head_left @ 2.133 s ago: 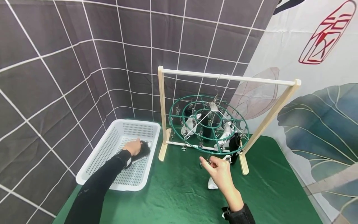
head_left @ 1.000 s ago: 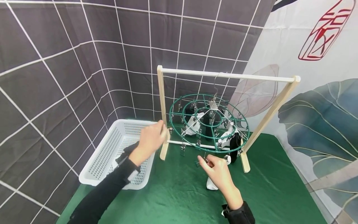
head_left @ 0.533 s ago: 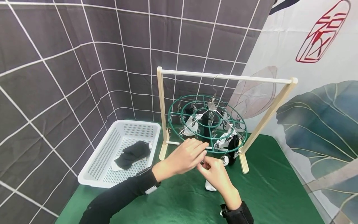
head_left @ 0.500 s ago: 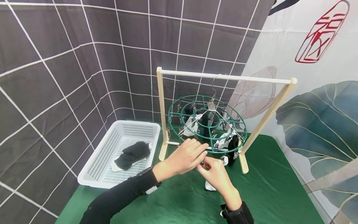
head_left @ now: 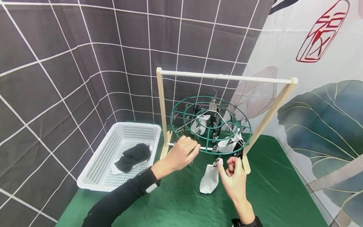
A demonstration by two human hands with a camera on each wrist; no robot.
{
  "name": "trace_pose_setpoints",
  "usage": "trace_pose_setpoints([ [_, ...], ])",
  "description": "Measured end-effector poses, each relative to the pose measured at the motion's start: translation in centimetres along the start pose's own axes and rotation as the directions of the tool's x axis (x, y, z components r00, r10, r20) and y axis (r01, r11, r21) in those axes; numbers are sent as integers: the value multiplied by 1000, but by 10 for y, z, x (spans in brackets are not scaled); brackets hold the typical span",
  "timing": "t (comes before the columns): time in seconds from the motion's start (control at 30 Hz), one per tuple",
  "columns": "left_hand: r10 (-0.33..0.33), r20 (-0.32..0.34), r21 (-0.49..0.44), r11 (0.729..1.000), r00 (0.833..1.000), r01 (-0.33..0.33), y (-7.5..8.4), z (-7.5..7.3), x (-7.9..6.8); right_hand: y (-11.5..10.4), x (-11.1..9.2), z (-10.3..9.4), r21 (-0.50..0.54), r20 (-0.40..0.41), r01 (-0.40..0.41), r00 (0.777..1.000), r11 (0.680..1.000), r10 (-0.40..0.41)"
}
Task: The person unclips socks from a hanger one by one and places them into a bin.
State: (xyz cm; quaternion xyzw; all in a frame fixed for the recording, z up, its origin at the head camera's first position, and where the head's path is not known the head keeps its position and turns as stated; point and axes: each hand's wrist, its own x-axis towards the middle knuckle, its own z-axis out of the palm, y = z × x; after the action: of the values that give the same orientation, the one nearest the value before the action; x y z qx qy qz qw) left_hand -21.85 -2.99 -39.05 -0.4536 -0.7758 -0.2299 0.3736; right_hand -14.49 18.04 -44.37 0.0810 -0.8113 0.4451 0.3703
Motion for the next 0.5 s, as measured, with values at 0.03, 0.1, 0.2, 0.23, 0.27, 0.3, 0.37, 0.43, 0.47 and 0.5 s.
trace_pose_setpoints([
  [0.03, -3, -11, -5, 1000, 1000, 3, -2, -1, 0, 1, -1, 2, -1, 38, -40, 998, 999, 40],
  [0.1, -14, -32, -17, 1000, 999, 14, -6, -3, 1, 1, -1, 8, -16, 118, -46, 992, 999, 47],
  [0.2, -48, -61, -40, 998, 997, 46, -11, -5, 3, -1, -1, 17, -1, 176, 45, 983, 999, -44],
  [0.23, -61, -71, -47, 997, 996, 58, -13, -6, 3, -3, -1, 19, 19, 176, 81, 981, 997, -83],
  [0.27, -76, -81, -52, 996, 994, 72, -14, -7, 4, -5, -1, 21, 35, 170, 118, 978, 992, -122],
  [0.3, -88, -91, -48, 995, 992, 84, -15, -8, 4, -6, -1, 23, 47, 168, 141, 975, 989, -147],
  [0.37, -92, -113, -42, 995, 989, 88, -16, -9, 6, -10, -1, 27, 73, 171, 163, 970, 984, -174],
  [0.43, -60, -140, -33, 998, 988, 56, -14, -10, 9, -14, -1, 30, 94, 192, 162, 965, 982, -178],
  [0.47, -28, -150, -21, 999, 988, 25, -13, -10, 11, -16, -1, 31, 99, 206, 152, 964, 983, -170],
  [0.5, 8, -158, -11, 1000, 987, -10, -11, -11, 12, -18, 0, 32, 108, 222, 138, 962, 985, -159],
])
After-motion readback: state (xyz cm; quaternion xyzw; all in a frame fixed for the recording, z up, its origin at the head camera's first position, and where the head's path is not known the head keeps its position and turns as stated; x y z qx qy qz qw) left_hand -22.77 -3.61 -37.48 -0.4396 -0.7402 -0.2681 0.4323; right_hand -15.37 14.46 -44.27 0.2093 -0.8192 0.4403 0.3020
